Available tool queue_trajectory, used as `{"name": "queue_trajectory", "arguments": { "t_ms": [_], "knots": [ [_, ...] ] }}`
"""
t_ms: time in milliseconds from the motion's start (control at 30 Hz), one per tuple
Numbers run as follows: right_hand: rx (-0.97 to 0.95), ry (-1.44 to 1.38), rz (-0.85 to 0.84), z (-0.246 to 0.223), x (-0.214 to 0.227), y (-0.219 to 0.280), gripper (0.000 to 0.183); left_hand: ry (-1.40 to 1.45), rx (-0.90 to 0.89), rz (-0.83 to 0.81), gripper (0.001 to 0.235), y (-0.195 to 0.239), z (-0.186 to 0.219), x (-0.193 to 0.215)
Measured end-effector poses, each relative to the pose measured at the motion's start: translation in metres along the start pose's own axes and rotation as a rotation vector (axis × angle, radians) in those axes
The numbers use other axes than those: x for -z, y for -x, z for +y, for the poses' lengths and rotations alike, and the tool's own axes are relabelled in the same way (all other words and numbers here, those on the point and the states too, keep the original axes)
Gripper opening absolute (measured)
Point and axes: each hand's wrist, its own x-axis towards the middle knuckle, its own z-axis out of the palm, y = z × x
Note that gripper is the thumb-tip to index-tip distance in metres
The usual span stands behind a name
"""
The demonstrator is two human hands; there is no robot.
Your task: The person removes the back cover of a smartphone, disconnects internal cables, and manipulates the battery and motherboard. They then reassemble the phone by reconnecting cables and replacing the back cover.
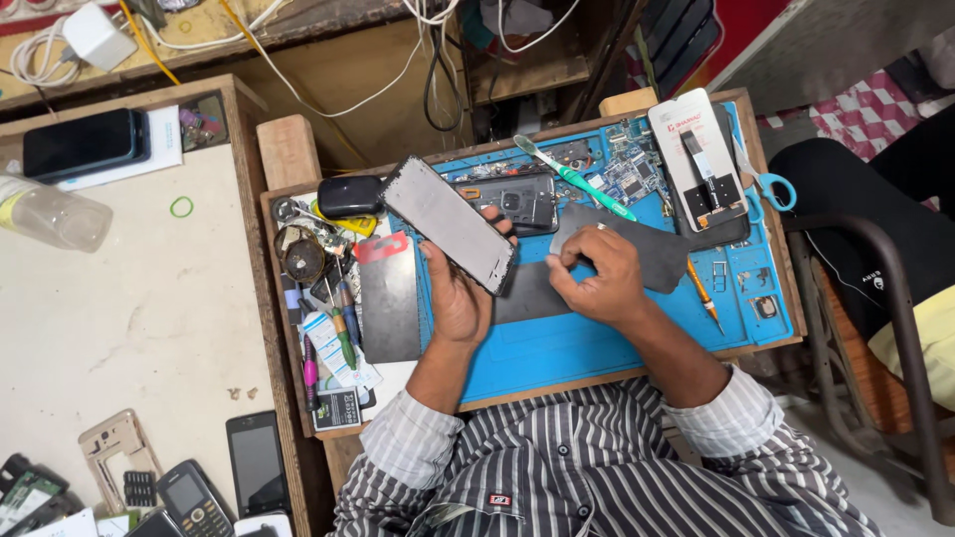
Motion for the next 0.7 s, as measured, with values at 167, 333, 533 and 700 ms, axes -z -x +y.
{"name": "queue_trajectory", "arguments": {
  "t_ms": [167,333,533,700],
  "knots": [
    [0.001,-0.021,-0.055,-0.0010,0.0011,-0.0040,0.022,0.012,0.015,0.002,0.076,-0.0003,-0.0028,0.0027],
    [-0.016,-0.072,-0.086,-0.0034,0.0015,-0.0077,0.020,0.004,0.016,0.011,0.076,-0.0006,-0.0022,0.0021],
    [-0.006,-0.038,-0.111,-0.0055,-0.0006,-0.0079,0.021,-0.001,0.031,0.038,0.076,0.0000,-0.0014,0.0017],
    [0.003,-0.036,-0.124,-0.0044,-0.0014,-0.0069,0.019,-0.005,0.027,0.025,0.076,0.0003,-0.0019,0.0021]
  ]
}}
